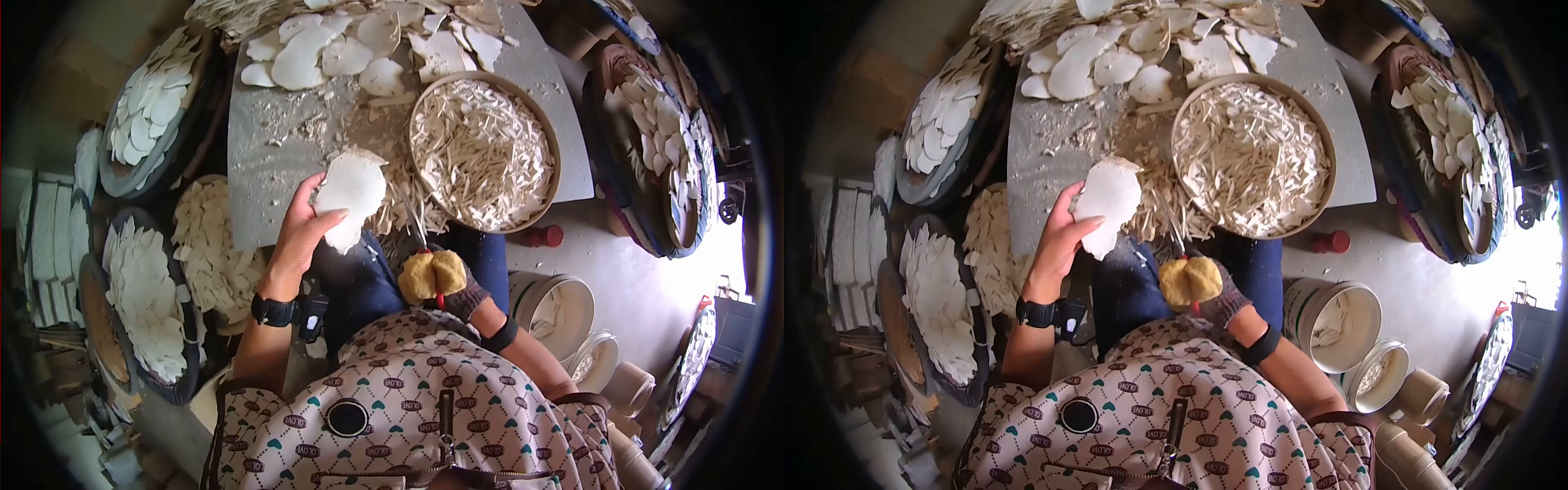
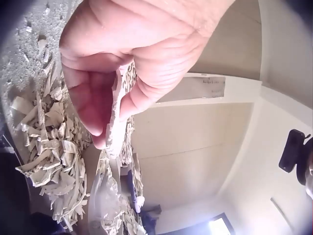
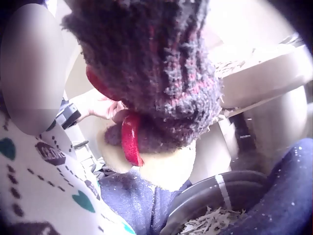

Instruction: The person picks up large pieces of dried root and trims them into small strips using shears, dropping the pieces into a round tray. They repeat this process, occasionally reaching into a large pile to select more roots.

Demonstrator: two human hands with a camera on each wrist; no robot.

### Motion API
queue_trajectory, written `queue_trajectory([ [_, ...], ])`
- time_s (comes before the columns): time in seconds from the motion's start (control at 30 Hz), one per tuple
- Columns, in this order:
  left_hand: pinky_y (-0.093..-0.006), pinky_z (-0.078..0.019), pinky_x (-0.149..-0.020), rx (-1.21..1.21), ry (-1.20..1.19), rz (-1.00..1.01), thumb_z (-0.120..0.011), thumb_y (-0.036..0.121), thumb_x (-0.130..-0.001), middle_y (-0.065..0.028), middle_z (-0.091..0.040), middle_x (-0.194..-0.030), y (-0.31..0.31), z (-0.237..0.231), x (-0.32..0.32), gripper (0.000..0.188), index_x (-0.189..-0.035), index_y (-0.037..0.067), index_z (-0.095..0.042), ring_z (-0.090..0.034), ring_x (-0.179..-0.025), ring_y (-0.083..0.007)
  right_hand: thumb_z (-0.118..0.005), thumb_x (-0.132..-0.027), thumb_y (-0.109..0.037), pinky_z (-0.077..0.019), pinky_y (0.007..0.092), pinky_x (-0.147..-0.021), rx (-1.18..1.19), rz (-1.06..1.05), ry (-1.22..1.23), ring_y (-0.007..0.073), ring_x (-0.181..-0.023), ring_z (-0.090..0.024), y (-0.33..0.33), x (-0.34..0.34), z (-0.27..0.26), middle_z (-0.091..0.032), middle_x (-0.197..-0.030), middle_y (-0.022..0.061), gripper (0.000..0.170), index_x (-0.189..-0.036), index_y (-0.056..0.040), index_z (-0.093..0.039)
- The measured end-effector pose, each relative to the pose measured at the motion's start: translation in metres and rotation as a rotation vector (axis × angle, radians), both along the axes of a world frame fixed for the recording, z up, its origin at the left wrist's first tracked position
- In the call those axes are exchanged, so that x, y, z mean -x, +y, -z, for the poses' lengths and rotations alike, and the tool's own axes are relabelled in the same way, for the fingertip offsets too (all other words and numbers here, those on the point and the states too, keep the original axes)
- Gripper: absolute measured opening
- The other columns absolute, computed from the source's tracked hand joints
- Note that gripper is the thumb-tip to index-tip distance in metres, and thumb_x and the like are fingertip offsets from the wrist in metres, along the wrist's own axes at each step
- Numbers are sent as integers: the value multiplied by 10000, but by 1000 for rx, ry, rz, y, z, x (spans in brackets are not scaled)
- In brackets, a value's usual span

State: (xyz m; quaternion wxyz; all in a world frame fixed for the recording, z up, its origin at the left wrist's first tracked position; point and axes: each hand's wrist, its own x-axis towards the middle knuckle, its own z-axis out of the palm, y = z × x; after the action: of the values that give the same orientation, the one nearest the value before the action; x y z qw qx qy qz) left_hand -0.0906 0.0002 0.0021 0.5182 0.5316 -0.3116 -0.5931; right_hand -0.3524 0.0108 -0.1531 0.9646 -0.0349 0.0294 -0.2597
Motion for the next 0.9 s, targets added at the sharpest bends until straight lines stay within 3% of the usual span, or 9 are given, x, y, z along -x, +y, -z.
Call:
queue_trajectory([
  [0.13,-292,-430,-866,-43,6,52,-592,-25,-748,-146,-516,-1149,4,1,10,629,-1298,-7,-288,-537,-1020,-190,-436,-906,-125,-447,339,-899,75,74,155,207,-972,-557,-6,0,-27,-577,-1024,114,225,-1050,29,-516],
  [0.27,-283,-419,-880,-95,7,125,-592,-27,-748,-137,-529,-1139,6,0,16,630,-1304,-5,-295,-541,-1014,-185,-484,-873,-46,-441,389,-926,-107,110,191,250,-1034,-541,-6,1,-4,-539,-1088,149,245,-1100,45,-479],
  [0.3,-282,-415,-885,-85,-9,151,-589,-26,-751,-135,-534,-1133,6,2,17,625,-1304,-5,-300,-544,-1010,-184,-442,-885,-54,-451,318,-899,-87,126,100,194,-962,-556,-10,-10,-26,-554,-1033,107,188,-1034,41,-506],
  [0.4,-281,-424,-872,-51,-54,188,-582,-22,-760,-131,-547,-1115,6,10,18,609,-1307,-4,-313,-556,-982,-182,-479,-870,-66,-452,327,-900,93,125,219,213,-948,-566,-16,-12,-30,-560,-1025,112,184,-1020,35,-512],
  [0.43,-282,-441,-849,-36,-65,172,-580,-20,-764,-130,-550,-1109,5,11,19,605,-1308,-3,-315,-564,-963,-180,-513,-852,-66,-458,332,-891,272,128,473,233,-928,-577,-16,-11,-44,-571,-1017,111,178,-1011,13,-524],
  [0.53,-275,-495,-743,-54,-101,7,-569,-7,-779,-128,-551,-1097,8,10,25,584,-1308,-2,-320,-588,-893,-176,-562,-829,-92,-469,321,-863,1351,80,978,224,-913,-585,-27,-8,-75,-587,-1003,92,201,-1016,-25,-539],
  [0.63,-259,-527,-632,-51,-140,-87,-559,9,-793,-127,-551,-1087,8,17,25,549,-1296,-4,-338,-603,-835,-172,-615,-793,-183,-475,294,-829,600,55,650,194,-912,-590,-17,-18,-49,-602,-983,71,258,-1014,-66,-554],
  [0.77,-253,-536,-601,-88,-188,-71,-546,23,-805,-129,-551,-1079,2,18,13,500,-1271,-20,-370,-607,-820,-176,-656,-734,-211,-486,292,-775,1205,35,912,228,-894,-592,-18,-27,-43,-601,-981,100,338,-1026,-75,-554],
  [0.9,-279,-542,-600,-77,-166,3,-510,-54,-777,-142,-540,-1075,-5,17,-6,503,-1260,-50,-371,-600,-833,-206,-626,-723,-140,-485,313,-749,1171,140,790,251,-858,-599,-23,-30,-83,-621,-938,100,312,-1015,-59,-556],
])
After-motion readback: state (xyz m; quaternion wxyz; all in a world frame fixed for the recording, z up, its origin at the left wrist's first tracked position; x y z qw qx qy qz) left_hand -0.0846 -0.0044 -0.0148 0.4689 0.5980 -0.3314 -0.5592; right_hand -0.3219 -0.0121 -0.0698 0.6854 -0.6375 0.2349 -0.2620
